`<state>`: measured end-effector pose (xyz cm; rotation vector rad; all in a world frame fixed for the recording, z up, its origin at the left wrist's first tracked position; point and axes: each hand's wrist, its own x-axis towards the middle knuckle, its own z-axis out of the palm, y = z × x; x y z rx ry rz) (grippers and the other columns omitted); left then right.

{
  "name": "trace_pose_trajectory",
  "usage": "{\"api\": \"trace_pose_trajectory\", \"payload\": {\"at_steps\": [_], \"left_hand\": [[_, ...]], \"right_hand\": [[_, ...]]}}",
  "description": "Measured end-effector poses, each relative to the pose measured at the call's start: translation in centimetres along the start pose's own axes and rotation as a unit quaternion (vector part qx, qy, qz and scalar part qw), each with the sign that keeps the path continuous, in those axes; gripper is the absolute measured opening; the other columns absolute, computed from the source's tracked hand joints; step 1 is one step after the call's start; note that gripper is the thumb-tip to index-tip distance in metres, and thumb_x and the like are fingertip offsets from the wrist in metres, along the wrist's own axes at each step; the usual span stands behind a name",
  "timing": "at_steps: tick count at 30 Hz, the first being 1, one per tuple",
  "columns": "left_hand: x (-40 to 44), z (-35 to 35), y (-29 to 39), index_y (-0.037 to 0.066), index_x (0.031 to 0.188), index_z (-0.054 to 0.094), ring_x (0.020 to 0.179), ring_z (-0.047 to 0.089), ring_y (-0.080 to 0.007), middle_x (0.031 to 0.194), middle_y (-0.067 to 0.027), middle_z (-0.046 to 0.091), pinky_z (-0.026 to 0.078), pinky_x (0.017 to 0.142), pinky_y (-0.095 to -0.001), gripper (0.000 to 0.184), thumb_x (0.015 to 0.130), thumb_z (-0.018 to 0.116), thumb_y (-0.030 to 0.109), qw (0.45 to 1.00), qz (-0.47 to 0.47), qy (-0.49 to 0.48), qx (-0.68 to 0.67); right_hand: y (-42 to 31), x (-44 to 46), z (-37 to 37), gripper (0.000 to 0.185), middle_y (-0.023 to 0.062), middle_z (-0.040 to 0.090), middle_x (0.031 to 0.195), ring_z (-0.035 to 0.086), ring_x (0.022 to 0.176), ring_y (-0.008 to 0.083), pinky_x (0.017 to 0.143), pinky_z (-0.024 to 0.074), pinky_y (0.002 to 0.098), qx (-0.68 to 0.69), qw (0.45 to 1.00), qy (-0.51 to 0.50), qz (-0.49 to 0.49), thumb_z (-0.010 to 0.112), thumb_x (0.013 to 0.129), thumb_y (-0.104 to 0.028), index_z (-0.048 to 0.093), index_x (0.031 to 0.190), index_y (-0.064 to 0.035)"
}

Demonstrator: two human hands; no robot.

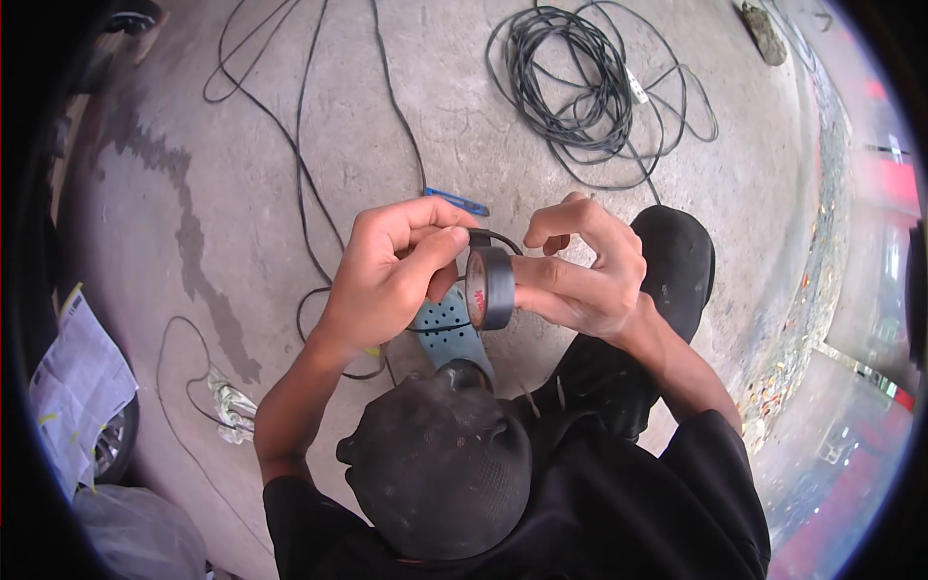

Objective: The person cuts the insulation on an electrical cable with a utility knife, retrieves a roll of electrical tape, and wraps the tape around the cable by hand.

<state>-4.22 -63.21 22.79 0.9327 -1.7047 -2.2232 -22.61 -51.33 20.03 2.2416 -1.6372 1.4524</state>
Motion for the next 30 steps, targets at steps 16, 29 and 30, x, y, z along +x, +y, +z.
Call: {"api": "trace_pose_trajectory", "payload": {"at_steps": [16, 29, 30], "left_hand": [[-0.2, 0.8, -0.2, -0.007, 0.099, 0.066, 0.056, 0.046, -0.0034, 0.065, 0.0002, 0.057, 0.036, 0.051, -0.0230, 0.017, 0.099, 0.054, 0.005, 0.998, 0.057, 0.006, 0.015], [-0.6, 1.0, -1.3, -0.006, 0.102, 0.064, 0.059, 0.046, -0.0019, 0.065, 0.0018, 0.055, 0.038, 0.053, -0.0216, 0.015, 0.099, 0.052, 0.001, 0.978, 0.128, 0.009, 0.167], [-0.6, 1.1, -1.2, -0.005, 0.100, 0.064, 0.057, 0.051, -0.0068, 0.066, -0.0032, 0.058, 0.040, 0.053, -0.0246, 0.011, 0.097, 0.055, 0.001, 0.974, 0.139, 0.022, 0.175]], "right_hand": [[-1.3, 0.6, 0.7, 0.046, 0.0106, 0.069, 0.093, 0.065, 0.077, 0.0225, 0.066, 0.0522, 0.0312, -0.008, 0.991, 0.021, 0.130, 0.083, 0.070, -0.001, 0.073, 0.115, -0.0073], [-2.6, 1.1, 1.0, 0.012, 0.0071, 0.071, 0.081, 0.057, 0.059, 0.0115, 0.053, 0.0451, 0.0267, 0.077, 0.950, 0.053, 0.298, 0.075, 0.082, 0.000, 0.064, 0.081, -0.0007], [-2.7, 1.1, 1.1, 0.013, 0.0070, 0.070, 0.079, 0.057, 0.058, 0.0104, 0.053, 0.0444, 0.0259, 0.086, 0.947, 0.056, 0.305, 0.075, 0.083, 0.000, 0.062, 0.081, -0.0006]]}}
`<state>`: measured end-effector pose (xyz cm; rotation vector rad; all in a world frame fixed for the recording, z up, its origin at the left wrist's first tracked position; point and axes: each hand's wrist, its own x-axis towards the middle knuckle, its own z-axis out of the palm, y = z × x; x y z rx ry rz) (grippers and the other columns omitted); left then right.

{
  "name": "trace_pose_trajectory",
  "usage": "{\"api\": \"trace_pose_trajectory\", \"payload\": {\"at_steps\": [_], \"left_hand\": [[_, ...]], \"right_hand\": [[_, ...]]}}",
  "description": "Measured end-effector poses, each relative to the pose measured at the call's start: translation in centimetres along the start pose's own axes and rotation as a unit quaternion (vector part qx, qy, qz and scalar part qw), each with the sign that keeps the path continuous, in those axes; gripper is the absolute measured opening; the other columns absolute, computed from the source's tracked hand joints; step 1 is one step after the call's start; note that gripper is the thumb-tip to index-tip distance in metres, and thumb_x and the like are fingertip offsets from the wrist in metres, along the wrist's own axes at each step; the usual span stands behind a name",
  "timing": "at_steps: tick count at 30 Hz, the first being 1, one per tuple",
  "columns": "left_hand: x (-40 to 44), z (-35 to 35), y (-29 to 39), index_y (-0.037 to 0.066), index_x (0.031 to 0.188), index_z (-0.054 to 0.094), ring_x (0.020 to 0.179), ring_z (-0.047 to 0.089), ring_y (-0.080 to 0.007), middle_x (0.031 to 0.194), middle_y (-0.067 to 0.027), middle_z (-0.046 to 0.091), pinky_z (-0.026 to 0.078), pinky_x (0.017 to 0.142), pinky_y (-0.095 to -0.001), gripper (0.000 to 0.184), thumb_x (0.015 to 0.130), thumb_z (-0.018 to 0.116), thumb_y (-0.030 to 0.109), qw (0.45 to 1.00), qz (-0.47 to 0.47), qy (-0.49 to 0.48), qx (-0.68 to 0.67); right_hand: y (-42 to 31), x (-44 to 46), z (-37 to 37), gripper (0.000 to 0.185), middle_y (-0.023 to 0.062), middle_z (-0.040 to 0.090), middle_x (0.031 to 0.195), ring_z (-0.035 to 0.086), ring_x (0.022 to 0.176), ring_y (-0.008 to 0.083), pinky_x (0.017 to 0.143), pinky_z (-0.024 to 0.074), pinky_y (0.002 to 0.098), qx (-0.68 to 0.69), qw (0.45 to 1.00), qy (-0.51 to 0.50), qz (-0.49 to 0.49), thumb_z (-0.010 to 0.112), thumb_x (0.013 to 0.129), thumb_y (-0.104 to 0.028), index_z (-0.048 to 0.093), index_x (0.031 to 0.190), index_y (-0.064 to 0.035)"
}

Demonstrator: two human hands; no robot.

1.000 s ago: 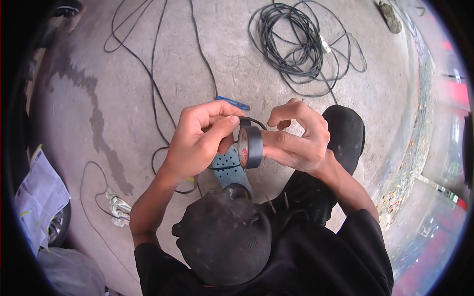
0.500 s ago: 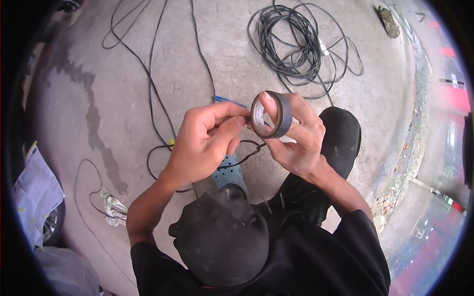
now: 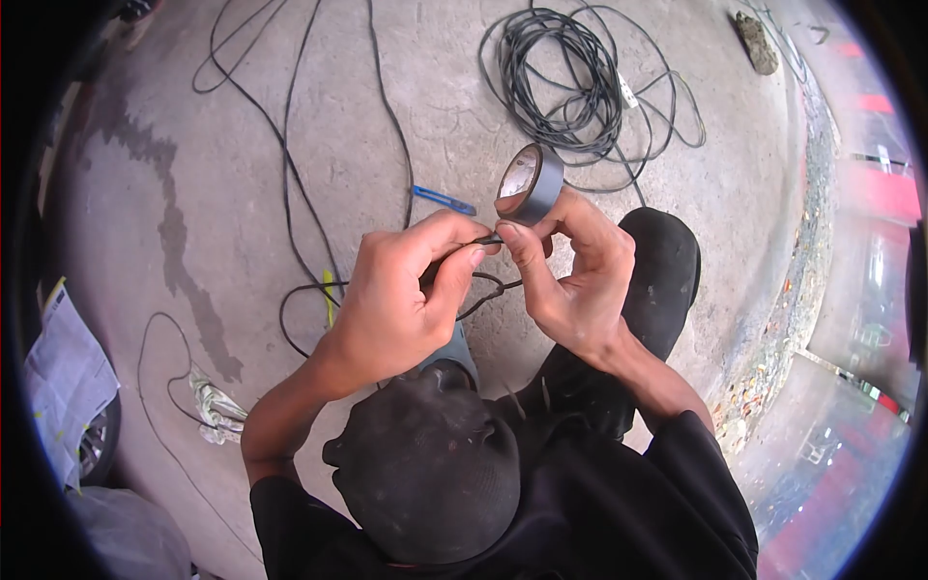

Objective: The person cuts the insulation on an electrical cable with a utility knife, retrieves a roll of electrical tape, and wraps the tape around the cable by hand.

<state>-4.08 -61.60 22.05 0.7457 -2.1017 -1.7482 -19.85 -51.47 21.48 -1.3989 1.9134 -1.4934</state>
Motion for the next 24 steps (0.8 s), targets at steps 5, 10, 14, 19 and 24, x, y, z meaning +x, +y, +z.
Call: {"api": "trace_pose_trajectory", "payload": {"at_steps": [5, 10, 14, 19, 24], "left_hand": [[0.0, 0.9, 0.7, -0.002, 0.094, 0.061, 0.057, 0.066, -0.0257, 0.071, -0.0139, 0.064, 0.047, 0.053, -0.0330, 0.004, 0.090, 0.062, -0.003, 0.992, 0.078, 0.077, 0.070], [-0.2, 0.7, 0.0, -0.001, 0.092, 0.061, 0.060, 0.067, -0.0282, 0.072, -0.0140, 0.065, 0.048, 0.051, -0.0357, 0.010, 0.085, 0.065, -0.007, 0.968, 0.172, 0.105, 0.150], [0.2, 0.7, -1.1, -0.001, 0.093, 0.063, 0.057, 0.064, -0.0251, 0.069, -0.0115, 0.062, 0.047, 0.048, -0.0353, 0.017, 0.078, 0.066, -0.010, 0.917, 0.298, 0.149, 0.221], [0.2, 0.4, -1.8, -0.003, 0.097, 0.066, 0.051, 0.054, -0.0190, 0.063, -0.0059, 0.054, 0.043, 0.045, -0.0323, 0.025, 0.074, 0.068, -0.010, 0.889, 0.332, 0.151, 0.278], [0.3, 0.3, -1.8, -0.002, 0.103, 0.068, 0.051, 0.052, -0.0167, 0.062, -0.0036, 0.052, 0.041, 0.044, -0.0310, 0.032, 0.072, 0.070, -0.010, 0.879, 0.340, 0.152, 0.297]], "right_hand": [[0.1, -0.4, 0.5, 0.013, 0.0057, 0.067, 0.074, 0.054, 0.061, 0.0038, 0.055, 0.0431, 0.0220, 0.097, 0.992, 0.005, 0.079, 0.072, 0.087, 0.000, 0.059, 0.087, 0.0005], [-0.7, 0.3, 0.2, 0.012, 0.0004, 0.062, 0.070, 0.055, 0.063, 0.0022, 0.058, 0.0457, 0.0196, 0.187, 0.964, -0.034, 0.185, 0.069, 0.090, -0.001, 0.058, 0.088, 0.0006], [-1.4, 1.3, -0.5, 0.009, -0.0004, 0.059, 0.066, 0.056, 0.060, 0.0031, 0.059, 0.0491, 0.0210, 0.231, 0.935, -0.085, 0.255, 0.068, 0.092, -0.003, 0.060, 0.091, 0.0022], [-1.1, 2.4, -1.3, 0.012, 0.0037, 0.063, 0.068, 0.059, 0.057, 0.0065, 0.054, 0.0503, 0.0229, 0.268, 0.890, -0.155, 0.334, 0.068, 0.092, -0.005, 0.063, 0.096, 0.0049], [-0.4, 2.9, -1.6, 0.013, 0.0072, 0.067, 0.073, 0.062, 0.059, 0.0084, 0.052, 0.0507, 0.0228, 0.310, 0.861, -0.194, 0.353, 0.067, 0.094, -0.007, 0.065, 0.099, 0.0048]]}}
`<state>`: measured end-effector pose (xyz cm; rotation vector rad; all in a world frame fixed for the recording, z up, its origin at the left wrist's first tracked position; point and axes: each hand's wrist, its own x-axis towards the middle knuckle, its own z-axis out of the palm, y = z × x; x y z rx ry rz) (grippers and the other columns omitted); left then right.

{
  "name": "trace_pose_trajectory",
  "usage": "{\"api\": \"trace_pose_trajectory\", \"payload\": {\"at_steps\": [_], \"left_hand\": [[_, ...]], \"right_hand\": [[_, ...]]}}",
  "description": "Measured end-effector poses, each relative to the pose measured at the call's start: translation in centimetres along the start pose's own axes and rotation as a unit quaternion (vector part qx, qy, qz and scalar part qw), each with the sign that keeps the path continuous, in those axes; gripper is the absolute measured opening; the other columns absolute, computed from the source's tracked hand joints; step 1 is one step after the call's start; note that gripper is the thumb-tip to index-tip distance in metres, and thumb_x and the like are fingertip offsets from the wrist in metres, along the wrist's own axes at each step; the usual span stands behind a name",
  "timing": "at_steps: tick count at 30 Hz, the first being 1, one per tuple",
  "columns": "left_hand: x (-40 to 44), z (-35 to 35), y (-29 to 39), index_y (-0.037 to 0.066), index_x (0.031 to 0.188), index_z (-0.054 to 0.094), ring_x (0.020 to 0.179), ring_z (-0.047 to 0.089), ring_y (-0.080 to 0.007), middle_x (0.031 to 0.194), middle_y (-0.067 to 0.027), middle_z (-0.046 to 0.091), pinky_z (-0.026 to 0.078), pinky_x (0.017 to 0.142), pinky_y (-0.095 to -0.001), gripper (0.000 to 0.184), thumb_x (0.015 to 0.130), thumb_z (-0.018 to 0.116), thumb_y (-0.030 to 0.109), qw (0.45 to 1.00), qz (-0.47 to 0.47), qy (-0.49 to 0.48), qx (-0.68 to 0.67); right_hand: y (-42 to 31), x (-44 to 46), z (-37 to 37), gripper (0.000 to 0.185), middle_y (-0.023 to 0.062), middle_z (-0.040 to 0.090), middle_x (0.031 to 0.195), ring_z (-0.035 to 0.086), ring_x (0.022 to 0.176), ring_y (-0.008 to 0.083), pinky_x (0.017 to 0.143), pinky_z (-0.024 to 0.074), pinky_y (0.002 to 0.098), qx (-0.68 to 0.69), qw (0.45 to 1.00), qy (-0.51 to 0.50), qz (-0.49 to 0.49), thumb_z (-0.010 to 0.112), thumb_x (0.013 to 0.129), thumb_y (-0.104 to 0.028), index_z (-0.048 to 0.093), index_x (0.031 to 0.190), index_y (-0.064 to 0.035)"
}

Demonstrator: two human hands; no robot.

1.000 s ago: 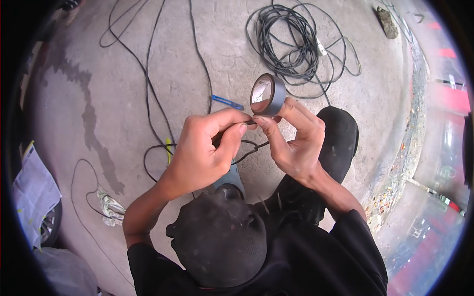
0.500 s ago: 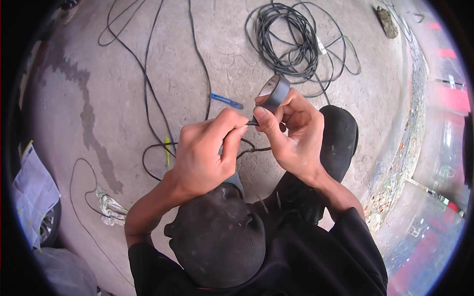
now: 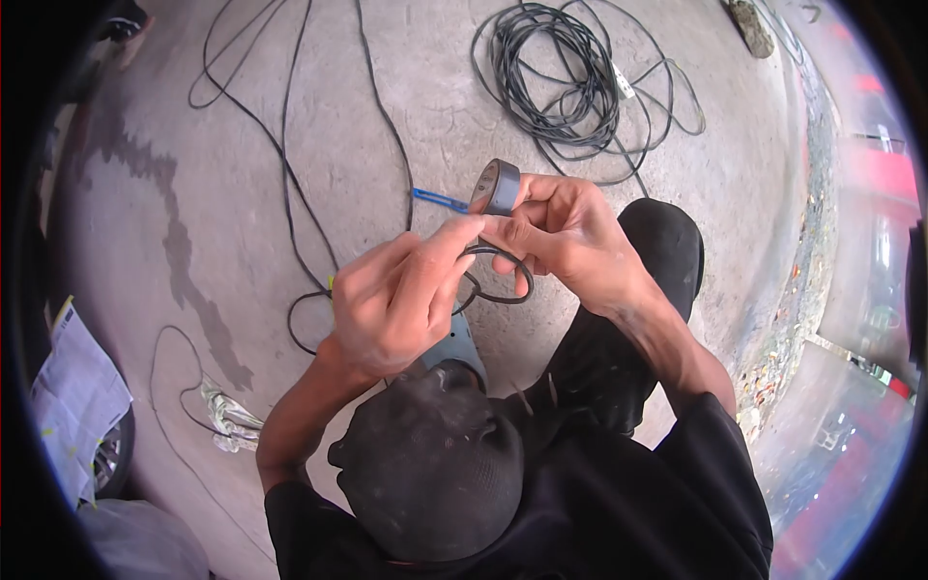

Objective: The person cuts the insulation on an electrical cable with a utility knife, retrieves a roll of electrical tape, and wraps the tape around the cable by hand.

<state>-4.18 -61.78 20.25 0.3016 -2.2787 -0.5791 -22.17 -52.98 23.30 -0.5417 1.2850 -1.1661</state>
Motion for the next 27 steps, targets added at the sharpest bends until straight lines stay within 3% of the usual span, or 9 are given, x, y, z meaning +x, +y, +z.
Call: {"api": "trace_pose_trajectory", "payload": {"at_steps": [2, 5, 8, 11, 14, 18, 22, 26, 27], "left_hand": [[0.1, -0.3, -0.2, -0.001, 0.104, 0.069, 0.051, 0.051, -0.0163, 0.062, -0.0030, 0.052, 0.041, 0.044, -0.0305, 0.033, 0.072, 0.071, -0.010, 1.000, 0.021, -0.013, 0.007], [0.3, -1.4, -0.4, 0.000, 0.104, 0.069, 0.051, 0.051, -0.0158, 0.062, -0.0023, 0.052, 0.041, 0.044, -0.0297, 0.034, 0.072, 0.072, -0.010, 0.996, 0.060, -0.054, 0.027], [0.2, -0.7, -0.3, 0.000, 0.102, 0.070, 0.052, 0.055, -0.0164, 0.066, -0.0041, 0.058, 0.043, 0.046, -0.0297, 0.030, 0.073, 0.073, -0.010, 1.000, 0.017, -0.013, 0.006], [0.3, -0.4, -0.2, -0.001, 0.098, 0.069, 0.054, 0.059, -0.0183, 0.071, -0.0070, 0.065, 0.045, 0.048, -0.0299, 0.023, 0.077, 0.071, -0.009, 0.997, -0.050, -0.009, -0.057], [0.7, -0.6, 0.1, -0.002, 0.096, 0.068, 0.055, 0.062, -0.0212, 0.075, -0.0101, 0.069, 0.047, 0.049, -0.0312, 0.017, 0.081, 0.070, -0.008, 0.993, -0.092, -0.023, -0.068], [0.8, -0.7, 0.0, -0.003, 0.096, 0.067, 0.053, 0.060, -0.0163, 0.070, -0.0099, 0.067, 0.044, 0.048, -0.0282, 0.012, 0.084, 0.068, -0.006, 0.978, -0.170, -0.034, -0.113], [1.0, -1.1, -0.1, -0.004, 0.094, 0.066, 0.054, 0.054, -0.0061, 0.066, -0.0051, 0.064, 0.038, 0.048, -0.0231, 0.005, 0.090, 0.066, -0.001, 0.916, -0.305, -0.100, -0.242], [1.4, -1.6, -0.8, -0.005, 0.095, 0.066, 0.054, 0.049, -0.0013, 0.065, 0.0002, 0.061, 0.035, 0.048, -0.0208, 0.012, 0.096, 0.063, 0.006, 0.821, -0.410, -0.125, -0.378], [1.6, -1.7, -0.9, -0.005, 0.095, 0.066, 0.054, 0.048, -0.0014, 0.064, 0.0004, 0.061, 0.035, 0.048, -0.0207, 0.013, 0.097, 0.062, 0.007, 0.802, -0.428, -0.129, -0.395]], "right_hand": [[0.1, 0.1, -0.3, 0.012, 0.0072, 0.067, 0.073, 0.062, 0.060, 0.0089, 0.053, 0.0513, 0.0236, -0.001, 1.000, -0.015, 0.001, 0.066, 0.095, -0.008, 0.066, 0.098, 0.0041], [0.1, -0.1, -0.3, 0.018, 0.0025, 0.069, 0.076, 0.061, 0.062, 0.0069, 0.050, 0.0445, 0.0191, 0.002, 0.998, -0.056, 0.029, 0.065, 0.097, -0.014, 0.069, 0.106, 0.0012], [0.0, 0.5, -0.5, 0.018, 0.0067, 0.068, 0.073, 0.062, 0.061, 0.0097, 0.058, 0.0499, 0.0235, 0.006, 0.995, -0.067, 0.067, 0.066, 0.098, -0.015, 0.068, 0.096, 0.0028], [0.1, 0.5, -0.6, 0.022, 0.0050, 0.069, 0.074, 0.063, 0.067, 0.0092, 0.061, 0.0477, 0.0233, -0.032, 0.995, -0.065, 0.063, 0.065, 0.099, -0.020, 0.068, 0.096, 0.0017], [0.5, 0.1, -0.7, 0.025, 0.0028, 0.070, 0.078, 0.063, 0.074, 0.0088, 0.064, 0.0469, 0.0251, -0.038, 0.998, -0.040, 0.040, 0.066, 0.099, -0.024, 0.069, 0.099, 0.0004], [1.1, -1.3, -0.7, 0.018, 0.0037, 0.070, 0.081, 0.062, 0.077, 0.0100, 0.067, 0.0470, 0.0286, -0.161, 0.985, -0.021, -0.064, 0.070, 0.094, -0.020, 0.065, 0.095, -0.0027], [1.4, -1.3, -0.6, 0.013, 0.0053, 0.065, 0.083, 0.062, 0.080, 0.0193, 0.069, 0.0491, 0.0330, -0.347, 0.905, 0.055, -0.241, 0.071, 0.085, -0.009, 0.059, 0.088, -0.0069], [3.1, 0.0, -1.2, 0.017, 0.0046, 0.062, 0.090, 0.061, 0.084, 0.0265, 0.067, 0.0498, 0.0348, -0.509, 0.752, 0.092, -0.409, 0.069, 0.077, -0.001, 0.058, 0.087, -0.0089], [3.2, 0.0, -1.1, 0.023, 0.0040, 0.060, 0.090, 0.062, 0.079, 0.0204, 0.062, 0.0512, 0.0334, -0.518, 0.729, 0.097, -0.437, 0.076, 0.068, 0.003, 0.063, 0.085, -0.0078]]}}
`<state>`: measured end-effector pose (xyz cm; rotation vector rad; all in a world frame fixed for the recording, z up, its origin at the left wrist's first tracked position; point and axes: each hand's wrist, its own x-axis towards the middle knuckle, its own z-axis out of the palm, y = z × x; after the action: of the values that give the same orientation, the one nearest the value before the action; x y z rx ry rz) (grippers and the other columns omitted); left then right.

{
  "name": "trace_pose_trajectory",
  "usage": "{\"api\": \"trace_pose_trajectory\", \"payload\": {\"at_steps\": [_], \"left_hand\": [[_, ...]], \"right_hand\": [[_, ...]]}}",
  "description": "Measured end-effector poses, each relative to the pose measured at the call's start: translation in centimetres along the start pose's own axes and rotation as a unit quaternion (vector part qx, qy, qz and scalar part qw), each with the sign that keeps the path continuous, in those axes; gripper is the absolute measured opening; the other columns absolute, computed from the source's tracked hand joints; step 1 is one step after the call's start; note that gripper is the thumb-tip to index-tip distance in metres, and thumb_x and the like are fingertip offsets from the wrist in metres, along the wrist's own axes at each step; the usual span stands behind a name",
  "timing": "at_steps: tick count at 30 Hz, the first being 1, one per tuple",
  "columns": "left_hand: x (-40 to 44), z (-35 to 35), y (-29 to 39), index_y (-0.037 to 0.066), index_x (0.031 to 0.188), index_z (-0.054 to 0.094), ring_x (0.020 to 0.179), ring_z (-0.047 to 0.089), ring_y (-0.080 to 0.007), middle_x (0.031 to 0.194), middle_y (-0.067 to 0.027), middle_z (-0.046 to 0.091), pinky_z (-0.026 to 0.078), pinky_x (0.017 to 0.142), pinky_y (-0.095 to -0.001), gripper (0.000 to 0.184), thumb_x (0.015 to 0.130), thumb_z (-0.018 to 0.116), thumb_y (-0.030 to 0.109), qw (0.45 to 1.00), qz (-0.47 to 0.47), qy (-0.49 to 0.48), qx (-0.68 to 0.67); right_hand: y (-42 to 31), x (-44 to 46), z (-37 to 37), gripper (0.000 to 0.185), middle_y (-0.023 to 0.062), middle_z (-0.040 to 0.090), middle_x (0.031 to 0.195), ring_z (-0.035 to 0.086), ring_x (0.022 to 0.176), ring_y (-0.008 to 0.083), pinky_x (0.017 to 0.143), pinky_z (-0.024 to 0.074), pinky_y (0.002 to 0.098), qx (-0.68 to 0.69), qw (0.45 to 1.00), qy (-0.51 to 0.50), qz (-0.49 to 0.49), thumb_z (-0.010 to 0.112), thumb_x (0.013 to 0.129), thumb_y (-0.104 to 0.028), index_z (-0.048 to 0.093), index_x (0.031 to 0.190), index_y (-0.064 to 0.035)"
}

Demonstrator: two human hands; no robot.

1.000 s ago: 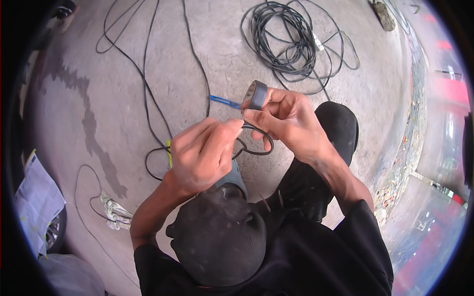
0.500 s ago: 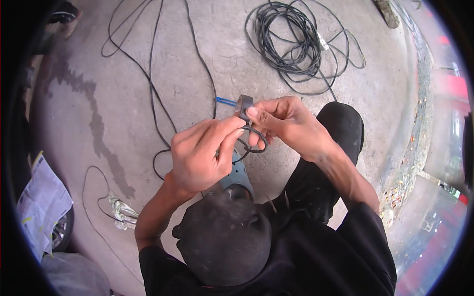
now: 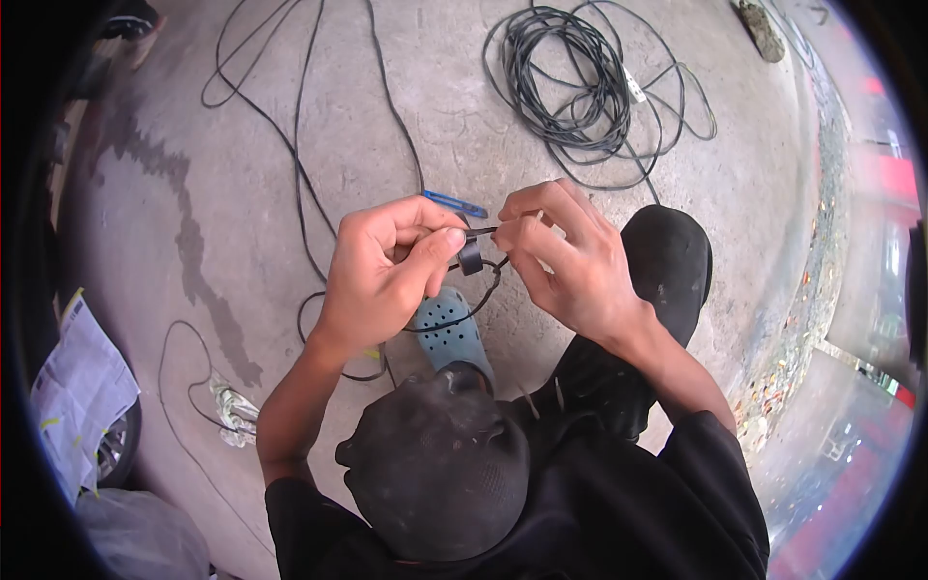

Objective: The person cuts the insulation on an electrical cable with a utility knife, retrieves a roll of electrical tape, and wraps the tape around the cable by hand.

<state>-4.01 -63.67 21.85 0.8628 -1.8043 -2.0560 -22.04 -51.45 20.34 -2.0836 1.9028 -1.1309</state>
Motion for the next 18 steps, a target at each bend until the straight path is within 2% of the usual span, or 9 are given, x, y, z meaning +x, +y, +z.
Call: {"api": "trace_pose_trajectory", "payload": {"at_steps": [3, 6, 9, 12, 15, 18], "left_hand": [[-0.1, -0.2, 0.7, -0.005, 0.096, 0.066, 0.052, 0.046, -0.0016, 0.063, 0.0008, 0.060, 0.034, 0.048, -0.0202, 0.016, 0.097, 0.062, 0.010, 0.997, -0.056, -0.013, -0.054], [-0.3, 0.1, 0.8, -0.005, 0.096, 0.066, 0.051, 0.046, -0.0016, 0.063, 0.0008, 0.059, 0.033, 0.046, -0.0200, 0.015, 0.097, 0.063, 0.010, 0.995, -0.072, -0.015, -0.072], [-0.4, 0.4, 0.6, -0.004, 0.096, 0.066, 0.048, 0.043, -0.0014, 0.062, 0.0011, 0.058, 0.029, 0.043, -0.0202, 0.015, 0.097, 0.063, 0.010, 0.996, -0.056, 0.000, -0.070], [-0.3, 0.3, -0.1, -0.002, 0.094, 0.065, 0.044, 0.039, -0.0009, 0.060, 0.0013, 0.056, 0.024, 0.038, -0.0207, 0.015, 0.097, 0.063, 0.012, 0.996, -0.044, 0.011, -0.078], [-0.4, 0.2, -0.4, -0.002, 0.093, 0.064, 0.044, 0.040, -0.0008, 0.060, 0.0009, 0.057, 0.024, 0.037, -0.0207, 0.015, 0.097, 0.063, 0.013, 0.996, -0.036, 0.016, -0.082], [-0.3, 0.0, -0.2, -0.001, 0.091, 0.064, 0.044, 0.041, -0.0011, 0.061, 0.0007, 0.057, 0.024, 0.037, -0.0207, 0.016, 0.098, 0.062, 0.013, 0.995, -0.041, 0.014, -0.089]], "right_hand": [[0.3, -0.2, -0.1, 0.022, 0.0056, 0.059, 0.091, 0.061, 0.076, 0.0204, 0.056, 0.0493, 0.0321, -0.063, 0.992, 0.041, -0.100, 0.083, 0.063, -0.007, 0.068, 0.080, -0.0089], [0.0, -0.5, 0.3, 0.018, 0.0013, 0.055, 0.092, 0.058, 0.076, 0.0177, 0.058, 0.0478, 0.0301, -0.057, 0.991, 0.045, -0.117, 0.078, 0.064, -0.017, 0.067, 0.078, -0.0149], [-0.1, -0.7, 0.3, 0.021, 0.0025, 0.055, 0.091, 0.056, 0.073, 0.0166, 0.057, 0.0469, 0.0274, 0.028, 0.993, 0.060, -0.101, 0.081, 0.061, -0.021, 0.073, 0.079, -0.0157], [0.1, -1.2, 0.2, 0.031, 0.0041, 0.055, 0.094, 0.055, 0.075, 0.0172, 0.059, 0.0481, 0.0286, 0.073, 0.994, 0.060, -0.061, 0.084, 0.062, -0.021, 0.079, 0.092, -0.0175], [-0.2, -1.5, -0.4, 0.042, 0.0065, 0.055, 0.101, 0.054, 0.087, 0.0206, 0.068, 0.0491, 0.0330, 0.068, 0.997, -0.020, -0.027, 0.085, 0.063, -0.020, 0.079, 0.104, -0.0203], [-0.9, -0.8, -1.1, 0.051, 0.0084, 0.054, 0.108, 0.051, 0.099, 0.0250, 0.077, 0.0477, 0.0370, 0.120, 0.989, -0.085, 0.000, 0.085, 0.065, -0.019, 0.077, 0.115, -0.0236]]}}
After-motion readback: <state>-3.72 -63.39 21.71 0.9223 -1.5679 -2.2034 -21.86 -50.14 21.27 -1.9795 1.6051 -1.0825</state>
